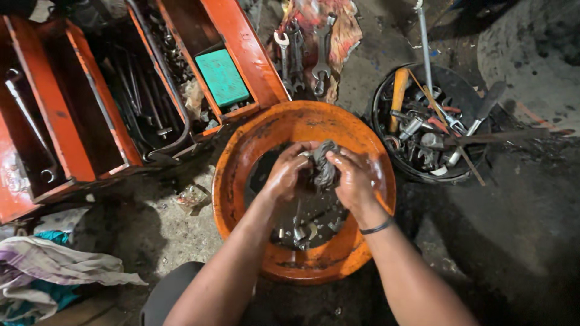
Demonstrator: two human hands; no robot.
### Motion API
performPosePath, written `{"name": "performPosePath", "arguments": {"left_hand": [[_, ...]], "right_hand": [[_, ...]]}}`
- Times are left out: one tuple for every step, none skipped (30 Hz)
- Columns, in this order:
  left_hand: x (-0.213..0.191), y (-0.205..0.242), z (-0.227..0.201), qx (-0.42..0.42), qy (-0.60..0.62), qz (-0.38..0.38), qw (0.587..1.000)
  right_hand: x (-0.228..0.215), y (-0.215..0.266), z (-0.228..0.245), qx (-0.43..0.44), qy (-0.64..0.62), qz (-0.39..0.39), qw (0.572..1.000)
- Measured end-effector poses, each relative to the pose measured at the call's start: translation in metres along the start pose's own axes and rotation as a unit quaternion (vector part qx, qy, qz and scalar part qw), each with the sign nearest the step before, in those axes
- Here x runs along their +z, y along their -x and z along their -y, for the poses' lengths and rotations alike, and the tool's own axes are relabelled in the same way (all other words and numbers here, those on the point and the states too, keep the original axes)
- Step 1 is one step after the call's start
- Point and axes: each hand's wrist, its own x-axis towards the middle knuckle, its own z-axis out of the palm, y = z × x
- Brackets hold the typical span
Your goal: The person washes various metal tools, including wrenches and pliers, in an orange basin filled with dark liquid. They scrub the tools by hand, rinse them in the liquid, and place them into a nearby container.
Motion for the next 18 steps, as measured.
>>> {"name": "performPosePath", "arguments": {"left_hand": [[-0.003,0.001,0.001,0.015,-0.053,0.012,0.998],[-0.006,0.003,0.001,0.029,-0.106,0.025,0.994],[-0.007,0.004,0.000,0.043,-0.159,0.038,0.986],[-0.004,0.006,0.000,0.041,-0.142,0.029,0.989],[0.002,0.009,0.001,0.038,-0.125,0.020,0.991],[0.009,0.010,0.000,0.037,-0.107,0.010,0.994],[0.015,0.011,-0.003,0.007,-0.095,-0.017,0.995],[0.020,0.014,-0.007,-0.022,-0.085,-0.043,0.995],[0.025,0.016,-0.011,-0.051,-0.073,-0.069,0.994],[0.027,0.016,-0.015,-0.023,-0.124,-0.099,0.987],[0.028,0.015,-0.019,0.004,-0.175,-0.129,0.976],[0.029,0.016,-0.022,0.030,-0.225,-0.159,0.961],[0.028,0.017,-0.025,0.025,-0.258,-0.171,0.950],[0.026,0.018,-0.029,0.020,-0.292,-0.184,0.938],[0.024,0.019,-0.032,0.015,-0.325,-0.196,0.925],[0.023,0.021,-0.034,0.009,-0.365,-0.228,0.903],[0.020,0.022,-0.035,0.003,-0.404,-0.259,0.877],[0.018,0.024,-0.035,-0.004,-0.442,-0.288,0.849]], "right_hand": [[0.006,0.002,0.006,-0.038,0.068,0.008,0.997],[0.009,0.005,0.016,-0.077,0.135,0.015,0.988],[0.012,0.006,0.023,-0.116,0.202,0.022,0.972],[0.013,0.008,0.030,-0.123,0.235,0.020,0.964],[0.012,0.009,0.036,-0.129,0.268,0.018,0.955],[0.012,0.010,0.041,-0.135,0.301,0.017,0.944],[0.015,0.009,0.038,-0.117,0.346,0.043,0.930],[0.019,0.007,0.031,-0.099,0.389,0.069,0.913],[0.021,0.007,0.024,-0.082,0.432,0.095,0.893],[0.021,0.010,0.018,-0.080,0.394,0.106,0.909],[0.020,0.014,0.010,-0.078,0.356,0.117,0.924],[0.017,0.017,0.005,-0.076,0.316,0.128,0.937],[0.014,0.019,0.000,-0.056,0.298,0.114,0.946],[0.012,0.017,-0.006,-0.036,0.280,0.102,0.954],[0.008,0.015,-0.010,-0.016,0.261,0.090,0.961],[0.003,0.012,-0.011,0.001,0.255,0.122,0.959],[-0.003,0.007,-0.008,0.018,0.249,0.154,0.956],[-0.008,0.004,-0.007,0.035,0.242,0.185,0.952]]}}
